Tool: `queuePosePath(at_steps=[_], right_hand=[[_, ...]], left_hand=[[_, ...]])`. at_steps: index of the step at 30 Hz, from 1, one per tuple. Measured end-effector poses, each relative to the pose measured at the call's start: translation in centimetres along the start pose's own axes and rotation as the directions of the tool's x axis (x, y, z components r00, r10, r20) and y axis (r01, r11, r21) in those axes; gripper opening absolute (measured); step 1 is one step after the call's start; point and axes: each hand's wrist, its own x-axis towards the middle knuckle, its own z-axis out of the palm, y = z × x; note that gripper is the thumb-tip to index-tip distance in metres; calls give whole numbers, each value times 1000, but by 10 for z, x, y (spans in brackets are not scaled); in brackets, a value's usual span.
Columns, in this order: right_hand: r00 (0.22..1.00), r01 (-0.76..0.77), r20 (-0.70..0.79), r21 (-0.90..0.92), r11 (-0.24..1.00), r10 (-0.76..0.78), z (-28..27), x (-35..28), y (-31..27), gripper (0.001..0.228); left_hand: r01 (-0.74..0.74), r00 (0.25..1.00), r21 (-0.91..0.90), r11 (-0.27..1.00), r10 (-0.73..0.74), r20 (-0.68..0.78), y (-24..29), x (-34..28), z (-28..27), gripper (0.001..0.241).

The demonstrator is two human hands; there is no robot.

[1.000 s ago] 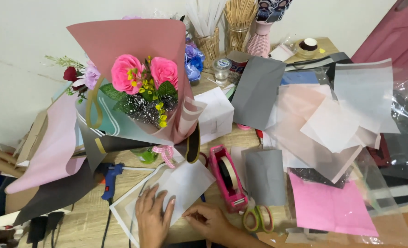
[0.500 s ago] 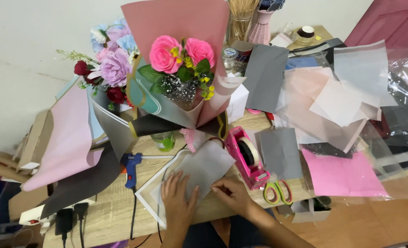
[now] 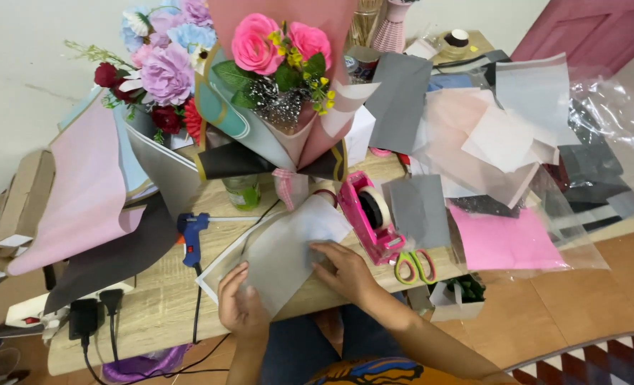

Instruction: The person wraps a bouquet of artificial flowers in pink and white paper, securing it with a pink ribbon. They then pick up a piece of cardboard and a sheet of white paper, folding the paper around the cardboard to create a small packet.

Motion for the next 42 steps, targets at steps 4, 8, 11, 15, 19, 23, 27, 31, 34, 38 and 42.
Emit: queuePosePath(at_steps=[4, 8, 11, 15, 19, 23, 27, 31, 34, 38, 42], right_hand=[[1000, -6, -19, 6, 1000, 6, 1, -1, 6, 35], [998, 50, -23, 31, 998, -50, 0, -5, 11, 31], [987, 143, -90, 85, 986, -135, -3, -6, 12, 27], [947, 251, -242, 152, 956, -210, -3, -13, 13, 21], [941, 266, -266, 190, 945, -211, -3, -15, 21, 20], [929, 347, -195, 158, 925, -315, -6, -15, 29, 20], [871, 492, 96, -134, 860, -482, -17, -13, 23, 61], [879, 473, 57, -233, 850, -474, -19, -13, 6, 46], [855, 478, -124, -189, 858, -504, -36, -12, -18, 25], [795, 498, -249, -253, 829, -553, -63, -12, -46, 15], [717, 489, -328, -390, 780, -615, -77, -16, -51, 11]], left_hand=[[112, 989, -113, 987, -122, -89, 4, 3, -9, 33], [155, 975, 42, 987, -159, 154, 25, 8, -29, 20], [-145, 847, 369, 918, -78, 526, 23, -2, -25, 46], [-475, 733, 533, 700, -19, 680, -4, -38, -24, 69], [-505, 698, 443, 741, 49, 714, -28, -54, -34, 50], [-487, 678, 366, 793, 79, 731, -13, -38, -51, 29], [-337, 762, 379, 862, 13, 648, 54, 18, -58, 28], [-314, 794, 363, 877, 34, 607, 81, 40, -65, 23], [-343, 832, 318, 884, 128, 540, 87, 46, -68, 19], [-398, 851, 364, 842, 191, 489, 83, 44, -68, 17], [-336, 867, 337, 879, 149, 476, 76, 32, -56, 24]])
